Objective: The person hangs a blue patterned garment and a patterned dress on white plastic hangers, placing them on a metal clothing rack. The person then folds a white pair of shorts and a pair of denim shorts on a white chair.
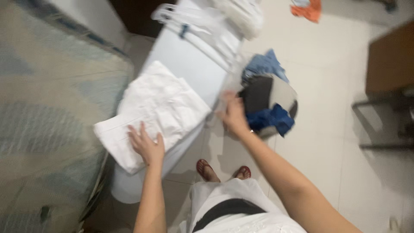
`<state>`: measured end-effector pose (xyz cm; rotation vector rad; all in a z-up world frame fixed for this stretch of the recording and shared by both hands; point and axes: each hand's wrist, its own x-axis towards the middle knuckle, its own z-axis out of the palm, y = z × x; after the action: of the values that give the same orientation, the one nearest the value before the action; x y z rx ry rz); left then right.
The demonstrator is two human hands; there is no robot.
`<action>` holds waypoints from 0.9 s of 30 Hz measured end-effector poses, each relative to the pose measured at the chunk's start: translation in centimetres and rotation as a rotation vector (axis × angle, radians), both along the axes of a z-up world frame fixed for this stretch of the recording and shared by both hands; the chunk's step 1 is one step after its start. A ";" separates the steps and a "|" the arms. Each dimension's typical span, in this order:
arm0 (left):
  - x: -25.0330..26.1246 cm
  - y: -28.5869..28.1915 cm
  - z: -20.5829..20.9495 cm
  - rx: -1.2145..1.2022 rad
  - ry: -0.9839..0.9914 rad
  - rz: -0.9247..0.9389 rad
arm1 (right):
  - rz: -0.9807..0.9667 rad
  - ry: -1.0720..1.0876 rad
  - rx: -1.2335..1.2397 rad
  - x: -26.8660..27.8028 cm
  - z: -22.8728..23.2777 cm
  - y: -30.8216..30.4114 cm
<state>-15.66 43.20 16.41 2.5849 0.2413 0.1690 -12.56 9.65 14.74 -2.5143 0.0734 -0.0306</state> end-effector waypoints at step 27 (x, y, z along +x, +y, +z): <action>-8.1 -58.7 2.8 -0.399 -0.069 -0.497 | -1.355 -0.556 0.397 -49.9 6.2 -69.3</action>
<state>-23.79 -15.51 19.21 2.1576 -0.3589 0.0225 -62.46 -59.66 20.97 -1.5588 1.3419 -1.0961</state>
